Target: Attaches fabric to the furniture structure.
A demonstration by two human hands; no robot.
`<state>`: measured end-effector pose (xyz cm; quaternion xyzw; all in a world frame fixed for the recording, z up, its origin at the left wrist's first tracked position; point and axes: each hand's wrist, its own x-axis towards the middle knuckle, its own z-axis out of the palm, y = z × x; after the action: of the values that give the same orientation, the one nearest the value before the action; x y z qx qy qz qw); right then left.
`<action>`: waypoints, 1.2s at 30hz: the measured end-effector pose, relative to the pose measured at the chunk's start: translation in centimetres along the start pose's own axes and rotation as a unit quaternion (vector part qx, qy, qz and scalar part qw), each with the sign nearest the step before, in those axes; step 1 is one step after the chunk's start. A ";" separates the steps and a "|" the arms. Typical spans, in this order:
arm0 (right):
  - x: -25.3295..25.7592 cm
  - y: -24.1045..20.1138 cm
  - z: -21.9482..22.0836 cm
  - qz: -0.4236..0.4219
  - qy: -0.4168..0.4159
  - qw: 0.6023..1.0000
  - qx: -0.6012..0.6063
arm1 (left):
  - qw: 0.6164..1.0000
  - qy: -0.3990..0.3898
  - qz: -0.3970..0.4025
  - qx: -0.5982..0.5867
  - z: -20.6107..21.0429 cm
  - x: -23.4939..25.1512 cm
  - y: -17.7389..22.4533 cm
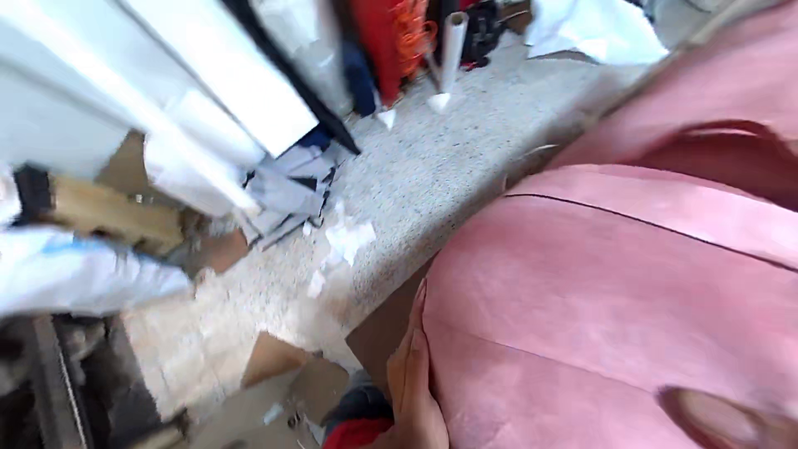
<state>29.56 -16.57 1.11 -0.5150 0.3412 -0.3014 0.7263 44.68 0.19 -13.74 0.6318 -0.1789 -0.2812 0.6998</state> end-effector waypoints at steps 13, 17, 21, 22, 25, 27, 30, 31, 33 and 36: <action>-0.9 -2.9 -0.4 0.075 0.068 0.993 -0.062 | 0.769 -0.373 0.376 0.358 6.6 5.1 10.1; -3.3 -3.0 -3.4 0.008 0.088 0.929 -0.359 | 0.667 -0.580 0.346 0.315 9.2 10.3 13.5; -3.7 -2.4 -2.2 -0.036 0.193 0.882 -0.428 | 0.442 -0.708 0.424 0.352 18.1 13.4 16.5; -3.5 -2.7 -1.9 -0.038 0.208 0.873 -0.439 | 0.380 -0.731 0.440 0.357 20.3 13.3 17.0; -3.3 -3.6 -2.2 -0.048 0.203 0.852 -0.479 | 0.227 -0.764 0.485 0.360 24.1 12.9 16.5; -3.2 -3.7 -2.7 -0.083 0.184 0.834 -0.514 | 0.204 -0.780 0.479 0.347 24.6 13.2 15.9; -3.4 -4.3 -2.7 -0.067 0.159 0.822 -0.543 | 0.190 -0.803 0.442 0.353 24.6 13.2 16.4; -3.4 -4.6 -2.7 -0.057 0.159 0.819 -0.549 | 0.175 -0.807 0.435 0.360 24.9 13.0 17.0; -3.6 -5.0 -3.0 -0.026 0.147 0.823 -0.548 | 0.123 -0.808 0.428 0.385 25.8 12.4 17.9; -4.5 -4.8 -4.8 -0.012 0.084 0.853 -0.515 | 0.041 -0.785 0.463 0.409 26.6 11.2 18.2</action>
<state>22.58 -17.00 5.37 -0.7920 0.5010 -0.1338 0.3222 40.31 -26.79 6.72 0.0085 -0.9643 -0.1103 -0.2405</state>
